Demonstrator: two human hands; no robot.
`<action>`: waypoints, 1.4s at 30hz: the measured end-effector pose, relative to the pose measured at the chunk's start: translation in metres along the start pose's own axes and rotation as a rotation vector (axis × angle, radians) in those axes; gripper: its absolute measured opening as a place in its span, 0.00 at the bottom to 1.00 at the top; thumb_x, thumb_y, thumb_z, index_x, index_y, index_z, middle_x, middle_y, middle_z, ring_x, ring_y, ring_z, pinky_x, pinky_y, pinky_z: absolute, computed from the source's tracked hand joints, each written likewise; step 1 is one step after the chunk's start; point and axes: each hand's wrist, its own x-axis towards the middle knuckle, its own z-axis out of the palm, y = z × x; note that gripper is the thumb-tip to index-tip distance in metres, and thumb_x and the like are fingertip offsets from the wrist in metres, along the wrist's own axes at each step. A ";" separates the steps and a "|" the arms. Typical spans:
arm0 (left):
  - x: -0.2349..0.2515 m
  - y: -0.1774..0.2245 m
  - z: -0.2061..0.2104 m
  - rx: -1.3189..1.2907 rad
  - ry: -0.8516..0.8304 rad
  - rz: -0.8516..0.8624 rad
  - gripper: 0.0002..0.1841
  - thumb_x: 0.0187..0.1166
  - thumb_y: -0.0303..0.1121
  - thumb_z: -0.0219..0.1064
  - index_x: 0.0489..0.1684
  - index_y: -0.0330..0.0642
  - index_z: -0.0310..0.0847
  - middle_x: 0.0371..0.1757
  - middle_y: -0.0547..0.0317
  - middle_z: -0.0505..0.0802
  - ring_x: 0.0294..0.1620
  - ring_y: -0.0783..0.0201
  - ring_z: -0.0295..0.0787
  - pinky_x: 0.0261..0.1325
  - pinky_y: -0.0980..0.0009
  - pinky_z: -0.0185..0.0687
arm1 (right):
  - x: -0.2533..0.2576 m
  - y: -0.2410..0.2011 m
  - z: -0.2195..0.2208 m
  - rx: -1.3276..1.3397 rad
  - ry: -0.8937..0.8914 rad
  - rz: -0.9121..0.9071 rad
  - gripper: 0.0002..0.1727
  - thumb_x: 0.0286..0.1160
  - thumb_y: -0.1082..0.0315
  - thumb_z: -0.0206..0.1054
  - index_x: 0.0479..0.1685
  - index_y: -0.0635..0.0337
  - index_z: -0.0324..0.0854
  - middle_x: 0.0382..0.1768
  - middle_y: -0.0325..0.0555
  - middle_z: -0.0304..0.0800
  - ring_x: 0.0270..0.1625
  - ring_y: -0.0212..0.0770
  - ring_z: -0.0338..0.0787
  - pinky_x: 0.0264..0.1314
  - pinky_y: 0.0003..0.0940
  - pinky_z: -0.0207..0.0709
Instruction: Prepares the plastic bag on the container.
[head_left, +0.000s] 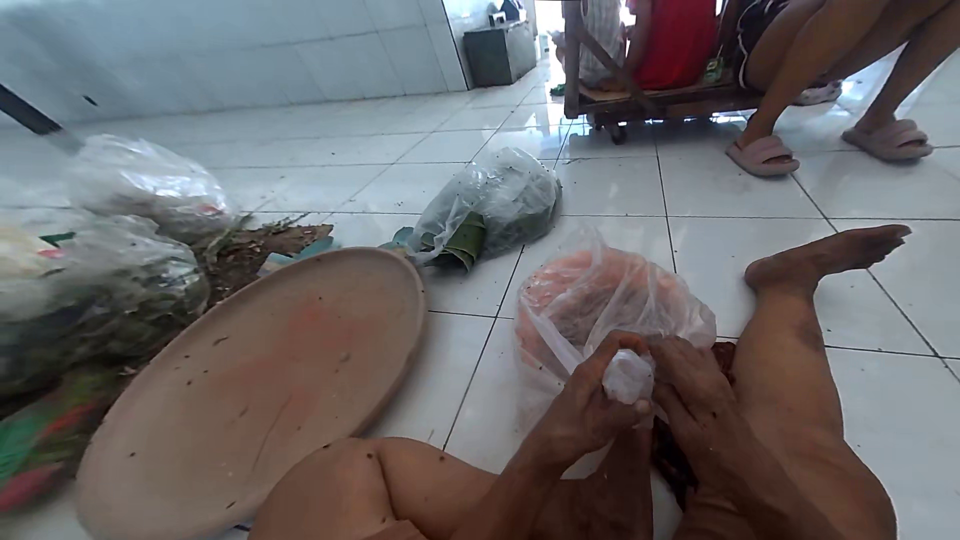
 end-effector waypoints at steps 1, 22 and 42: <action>0.000 -0.002 0.006 0.045 0.054 -0.003 0.34 0.70 0.55 0.73 0.69 0.40 0.73 0.50 0.67 0.87 0.47 0.81 0.85 0.52 0.78 0.84 | 0.000 -0.001 0.001 -0.033 0.000 0.005 0.20 0.80 0.62 0.51 0.52 0.63 0.87 0.45 0.49 0.90 0.52 0.48 0.89 0.50 0.51 0.76; -0.004 0.004 -0.004 0.186 0.078 -0.156 0.19 0.87 0.41 0.59 0.70 0.45 0.82 0.56 0.65 0.92 0.48 0.80 0.87 0.53 0.77 0.83 | -0.002 0.006 -0.009 0.265 0.284 0.010 0.10 0.74 0.62 0.63 0.27 0.54 0.84 0.32 0.33 0.82 0.42 0.26 0.82 0.45 0.20 0.77; -0.004 0.000 -0.033 -0.197 -0.071 -0.128 0.30 0.69 0.26 0.66 0.78 0.45 0.75 0.53 0.59 0.91 0.47 0.72 0.87 0.52 0.74 0.85 | -0.021 -0.036 0.034 -0.172 0.110 -0.449 0.10 0.75 0.78 0.60 0.30 0.66 0.86 0.34 0.52 0.91 0.37 0.45 0.90 0.40 0.31 0.85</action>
